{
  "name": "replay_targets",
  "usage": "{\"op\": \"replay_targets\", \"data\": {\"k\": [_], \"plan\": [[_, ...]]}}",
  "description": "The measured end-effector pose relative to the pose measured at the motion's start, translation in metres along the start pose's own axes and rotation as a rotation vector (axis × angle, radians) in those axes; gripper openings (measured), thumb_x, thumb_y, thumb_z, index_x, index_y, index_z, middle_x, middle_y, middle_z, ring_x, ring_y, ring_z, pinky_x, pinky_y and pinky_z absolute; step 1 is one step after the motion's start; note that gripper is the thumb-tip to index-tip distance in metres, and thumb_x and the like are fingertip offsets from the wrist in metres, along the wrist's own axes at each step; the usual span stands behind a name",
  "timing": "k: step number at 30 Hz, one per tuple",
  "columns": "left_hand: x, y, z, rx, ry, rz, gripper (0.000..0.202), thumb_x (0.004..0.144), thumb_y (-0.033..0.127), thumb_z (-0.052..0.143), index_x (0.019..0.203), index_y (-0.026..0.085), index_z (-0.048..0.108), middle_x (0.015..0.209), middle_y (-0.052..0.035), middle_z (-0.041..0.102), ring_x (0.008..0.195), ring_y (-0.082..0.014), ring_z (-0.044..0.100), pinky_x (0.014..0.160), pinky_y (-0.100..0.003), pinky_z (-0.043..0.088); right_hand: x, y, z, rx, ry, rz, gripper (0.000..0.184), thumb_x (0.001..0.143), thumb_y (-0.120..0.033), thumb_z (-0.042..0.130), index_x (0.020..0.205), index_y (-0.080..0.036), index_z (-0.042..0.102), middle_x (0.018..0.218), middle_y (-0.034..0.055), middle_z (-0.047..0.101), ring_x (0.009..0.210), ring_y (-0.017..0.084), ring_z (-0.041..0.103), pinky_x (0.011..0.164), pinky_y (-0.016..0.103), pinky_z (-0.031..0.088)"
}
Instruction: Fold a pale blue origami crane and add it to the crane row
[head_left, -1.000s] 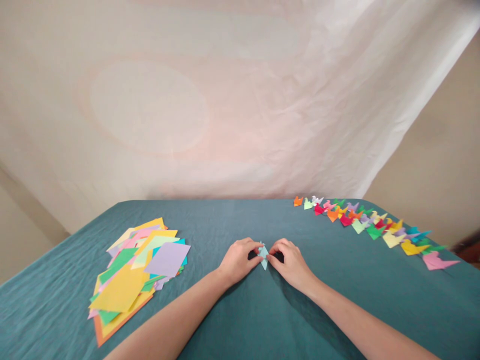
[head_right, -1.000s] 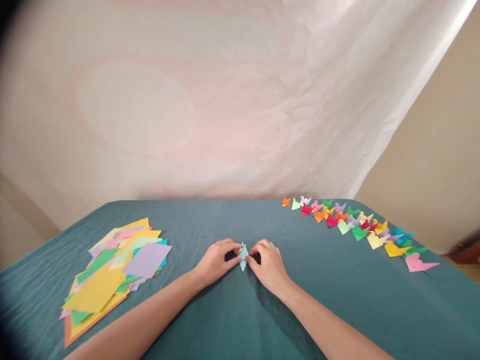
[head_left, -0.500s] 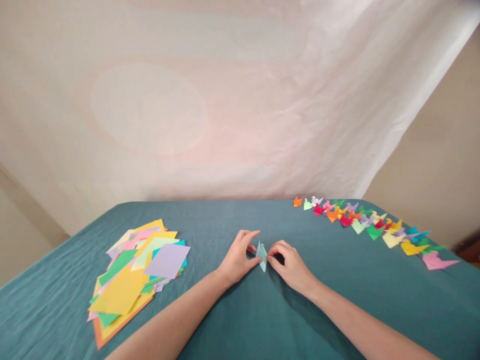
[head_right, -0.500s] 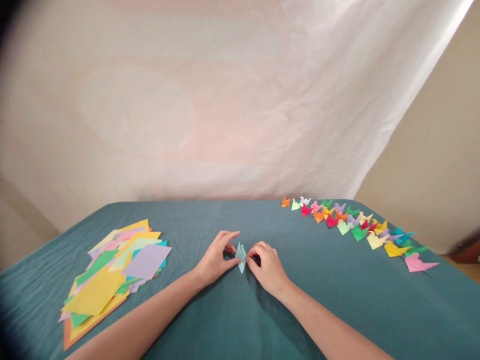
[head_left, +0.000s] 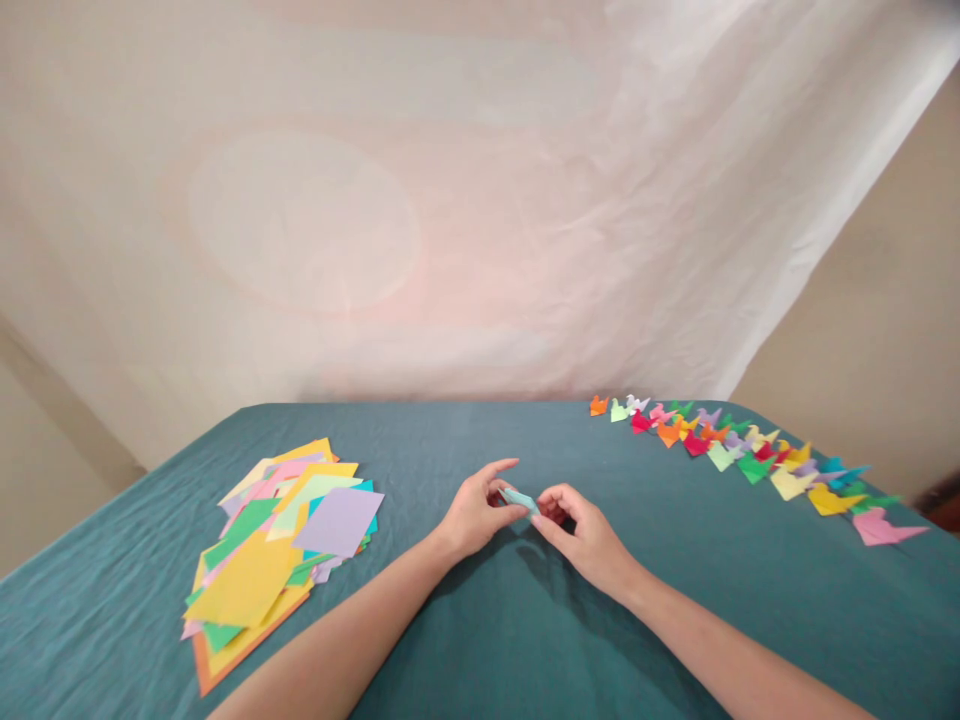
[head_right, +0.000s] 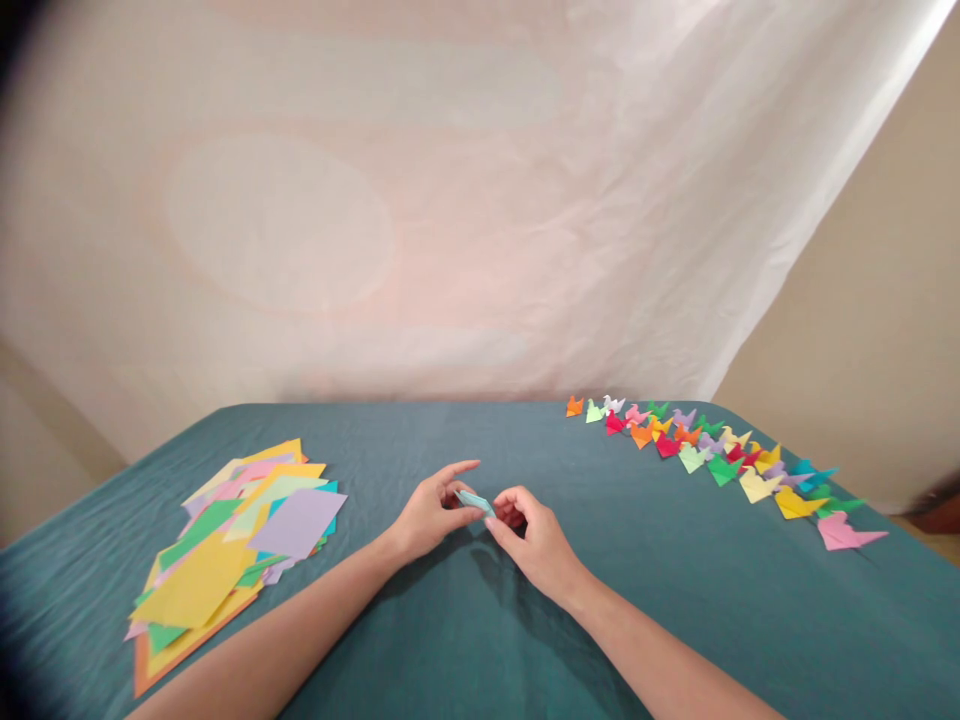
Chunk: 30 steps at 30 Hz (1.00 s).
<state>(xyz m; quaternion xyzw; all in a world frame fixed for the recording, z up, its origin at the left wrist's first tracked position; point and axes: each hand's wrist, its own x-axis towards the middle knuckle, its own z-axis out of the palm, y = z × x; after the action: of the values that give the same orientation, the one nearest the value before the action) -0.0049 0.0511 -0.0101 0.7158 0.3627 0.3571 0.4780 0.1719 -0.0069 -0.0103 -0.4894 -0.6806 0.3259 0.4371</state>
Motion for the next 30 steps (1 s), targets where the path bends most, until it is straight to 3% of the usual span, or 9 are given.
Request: {"op": "replay_targets", "data": {"k": [5, 13, 19, 26, 30], "plan": [[-0.002, 0.004, 0.004, -0.180, -0.046, -0.016, 0.061, 0.071, 0.026, 0.069, 0.126, 0.017, 0.045, 0.079, -0.0011, 0.063, 0.066, -0.0113, 0.057, 0.063, -0.023, 0.043, -0.001, -0.005, -0.001, -0.048, -0.025, 0.002, 0.014, 0.081, -0.032, 0.053, 0.079, -0.019, 0.056, 0.069, -0.0020, 0.054, 0.063, 0.013, 0.049, 0.061, 0.024, 0.040], [-0.005, 0.007, 0.007, -0.184, -0.066, -0.031, 0.052, 0.073, 0.030, 0.069, 0.120, 0.017, 0.053, 0.083, -0.0025, 0.062, 0.069, -0.0113, 0.055, 0.065, -0.022, 0.042, -0.003, -0.004, 0.001, -0.071, 0.000, 0.018, 0.019, 0.081, -0.033, 0.054, 0.072, -0.017, 0.056, 0.062, -0.0038, 0.047, 0.059, 0.012, 0.042, 0.056, 0.023, 0.034], [-0.006, 0.010, 0.007, -0.204, -0.052, -0.008, 0.047, 0.072, 0.032, 0.070, 0.115, 0.016, 0.057, 0.084, -0.0036, 0.062, 0.072, -0.0123, 0.056, 0.070, -0.024, 0.042, -0.003, -0.006, 0.000, -0.041, 0.015, -0.002, 0.017, 0.083, -0.030, 0.051, 0.073, -0.017, 0.056, 0.064, -0.0031, 0.050, 0.060, 0.012, 0.045, 0.058, 0.023, 0.036], [-0.008, 0.013, 0.008, 0.039, 0.011, 0.073, 0.035, 0.075, 0.025, 0.066, 0.109, 0.018, 0.062, 0.084, -0.0024, 0.062, 0.078, -0.0147, 0.055, 0.077, -0.027, 0.042, -0.004, -0.010, -0.002, -0.099, 0.097, -0.119, 0.007, 0.083, -0.023, 0.050, 0.080, -0.018, 0.056, 0.072, -0.0006, 0.057, 0.067, 0.014, 0.053, 0.065, 0.024, 0.041], [-0.010, 0.019, 0.007, 0.232, 0.069, 0.223, 0.032, 0.075, 0.022, 0.065, 0.107, 0.021, 0.062, 0.096, -0.0034, 0.062, 0.092, -0.0177, 0.054, 0.085, -0.031, 0.041, -0.004, -0.005, -0.006, -0.246, 0.145, -0.235, 0.006, 0.082, -0.017, 0.050, 0.080, -0.018, 0.055, 0.075, 0.0010, 0.058, 0.069, 0.014, 0.054, 0.065, 0.025, 0.042]]}}
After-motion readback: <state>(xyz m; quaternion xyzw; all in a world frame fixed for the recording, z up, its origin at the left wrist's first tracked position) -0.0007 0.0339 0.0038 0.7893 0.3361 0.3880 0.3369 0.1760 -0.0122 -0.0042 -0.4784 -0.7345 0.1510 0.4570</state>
